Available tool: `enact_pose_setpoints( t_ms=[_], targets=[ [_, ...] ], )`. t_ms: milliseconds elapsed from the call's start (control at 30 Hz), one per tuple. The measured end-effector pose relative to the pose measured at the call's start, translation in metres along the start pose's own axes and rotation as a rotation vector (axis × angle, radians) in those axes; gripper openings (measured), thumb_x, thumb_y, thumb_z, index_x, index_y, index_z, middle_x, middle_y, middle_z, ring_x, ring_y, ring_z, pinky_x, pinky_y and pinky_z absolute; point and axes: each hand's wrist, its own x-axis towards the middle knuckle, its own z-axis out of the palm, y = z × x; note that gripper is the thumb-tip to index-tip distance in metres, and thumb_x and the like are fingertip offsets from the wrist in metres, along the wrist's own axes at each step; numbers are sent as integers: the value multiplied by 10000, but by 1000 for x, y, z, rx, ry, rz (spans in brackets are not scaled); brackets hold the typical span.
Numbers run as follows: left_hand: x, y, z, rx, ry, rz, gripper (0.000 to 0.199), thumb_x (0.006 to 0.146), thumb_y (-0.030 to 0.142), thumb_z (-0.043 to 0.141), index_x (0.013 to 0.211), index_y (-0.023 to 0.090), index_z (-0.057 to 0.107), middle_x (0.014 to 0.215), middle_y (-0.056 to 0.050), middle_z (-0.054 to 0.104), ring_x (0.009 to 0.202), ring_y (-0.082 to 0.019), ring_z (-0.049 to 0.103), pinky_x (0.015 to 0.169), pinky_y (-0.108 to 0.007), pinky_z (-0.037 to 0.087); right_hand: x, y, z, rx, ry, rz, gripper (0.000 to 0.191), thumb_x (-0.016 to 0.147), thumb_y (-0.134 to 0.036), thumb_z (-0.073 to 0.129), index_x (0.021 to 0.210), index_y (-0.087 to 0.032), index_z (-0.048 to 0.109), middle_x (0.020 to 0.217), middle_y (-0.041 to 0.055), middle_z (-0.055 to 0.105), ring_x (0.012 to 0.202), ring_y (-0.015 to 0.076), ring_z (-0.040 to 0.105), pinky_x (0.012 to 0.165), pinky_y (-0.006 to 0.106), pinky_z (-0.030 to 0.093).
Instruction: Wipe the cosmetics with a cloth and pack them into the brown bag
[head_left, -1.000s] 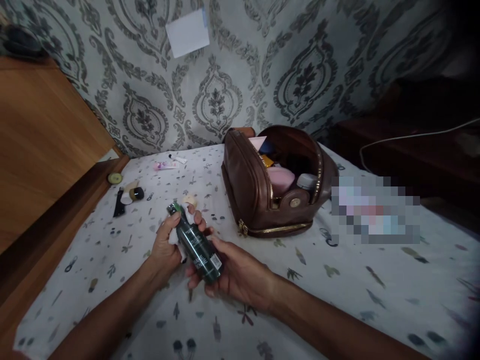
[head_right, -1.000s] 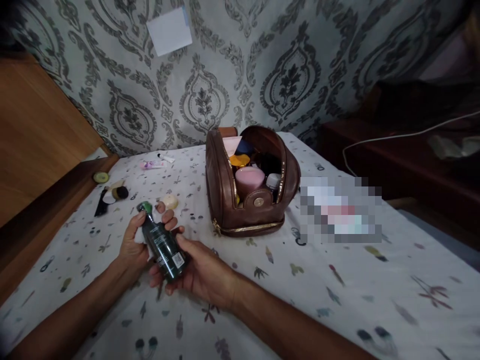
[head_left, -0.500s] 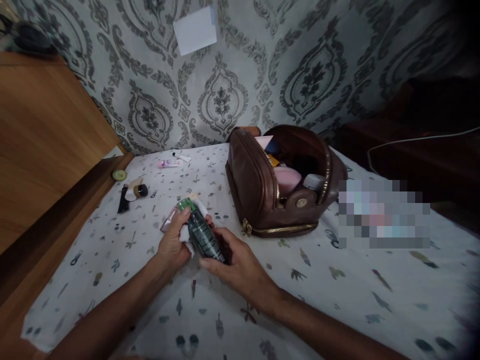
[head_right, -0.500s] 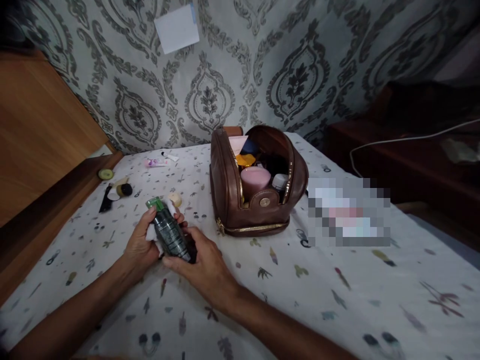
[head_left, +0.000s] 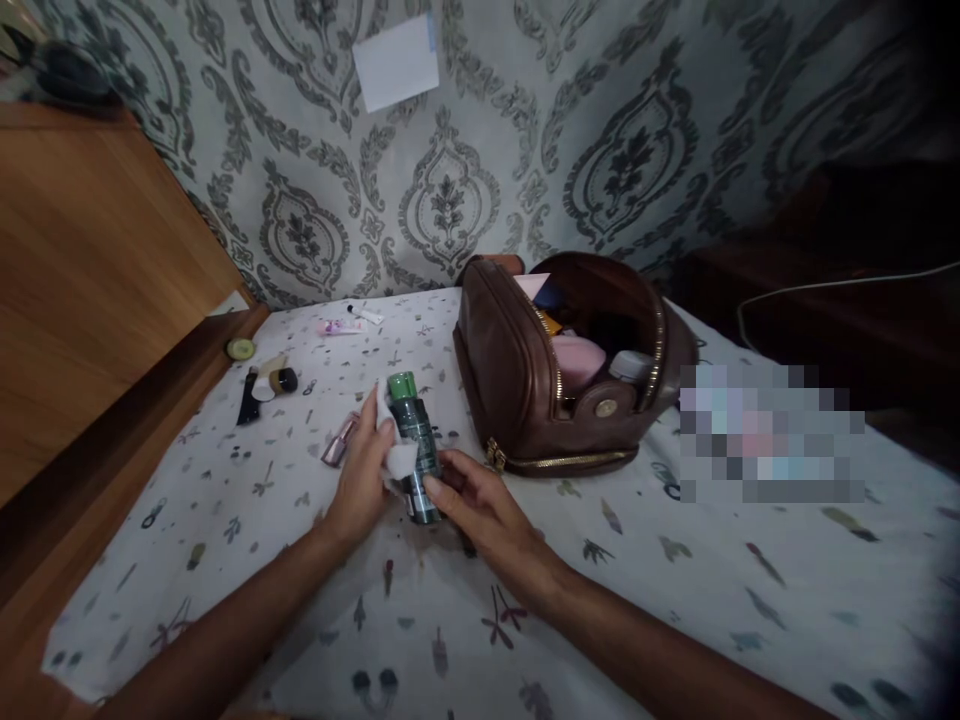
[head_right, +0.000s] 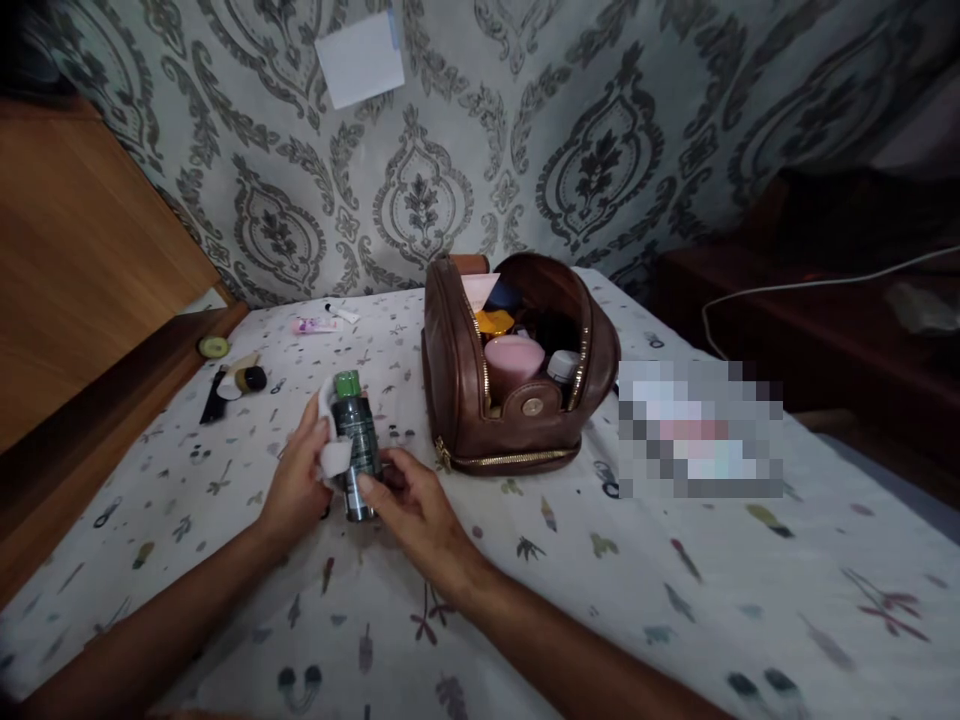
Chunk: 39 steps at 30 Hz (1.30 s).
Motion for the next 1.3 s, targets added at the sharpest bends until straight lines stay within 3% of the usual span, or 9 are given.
enact_pose_setpoints(
  t_ms=[133, 400, 500, 633, 767, 867, 1000, 1133, 1300],
  targets=[
    [-7, -2, -7, 365, -110, 196, 611, 982, 465, 462, 1538, 260, 312, 1644, -10, 242, 1510, -212, 215, 1236, -341, 196, -1, -2, -1, 17, 68, -35, 448, 777, -563, 734, 1081, -236, 694, 966, 16, 700, 946, 174, 632, 851, 280, 496],
    [-7, -4, -10, 752, -318, 697, 506, 1019, 222, 389, 1520, 279, 346, 1505, -84, 495, 1407, -218, 432, 1150, -394, 392, 8, -2, -4, 258, 142, -19, 440, 746, -553, 765, 1027, -218, 712, 1069, 42, 708, 994, 213, 629, 817, 328, 527],
    [-10, -4, -10, 868, -410, 803, 573, 996, 160, 417, 1540, 294, 296, 1531, -125, 430, 1397, -253, 444, 1075, -390, 477, 9, -6, -3, 330, 158, -32, 432, 764, -572, 742, 1016, -221, 724, 1055, 43, 725, 1029, 217, 624, 881, 345, 504],
    [-15, -6, -9, 955, -435, 966, 683, 966, 77, 424, 1570, 292, 191, 1550, -171, 357, 1420, -307, 399, 1000, -397, 536, 10, -13, -3, 328, 146, -22, 473, 754, -599, 737, 1030, -214, 728, 1031, 47, 737, 1058, 229, 621, 910, 349, 483],
    [-16, -8, -8, 980, -387, 1018, 682, 960, 80, 449, 1563, 301, 218, 1465, -175, 391, 1340, -308, 463, 894, -354, 574, 10, -16, -6, 321, 161, 24, 564, 723, -633, 746, 1095, -212, 686, 992, 38, 729, 912, 203, 654, 717, 294, 516],
    [-11, -4, -10, 976, -243, 1022, 617, 977, 126, 447, 1541, 316, 283, 1315, -139, 427, 1168, -258, 532, 842, -336, 556, 8, -12, -6, 271, 140, 70, 587, 738, -635, 735, 1168, -251, 625, 972, 13, 710, 709, 149, 636, 496, 226, 448],
    [-2, 4, -16, 954, -122, 976, 595, 980, 116, 448, 1526, 307, 313, 1192, -103, 433, 1053, -218, 510, 863, -351, 502, 5, -7, 0, 211, 47, 125, 561, 765, -649, 701, 1141, -244, 609, 901, 13, 694, 613, 141, 623, 417, 214, 398],
    [0, 8, -18, 925, -160, 993, 555, 978, 129, 451, 1503, 286, 362, 1105, -83, 470, 896, -184, 518, 748, -307, 475, 5, -7, 1, 269, 64, 237, 632, 700, -724, 701, 1051, -204, 620, 774, 15, 682, 602, 161, 616, 426, 227, 372],
    [-9, 7, -13, 913, -349, 1165, 531, 946, 164, 481, 1471, 183, 411, 1046, -118, 532, 845, -208, 530, 666, -307, 474, 10, -13, -7, 391, 88, 302, 642, 725, -773, 628, 1023, -205, 641, 713, -6, 662, 614, 148, 582, 470, 224, 353]
  ],
)
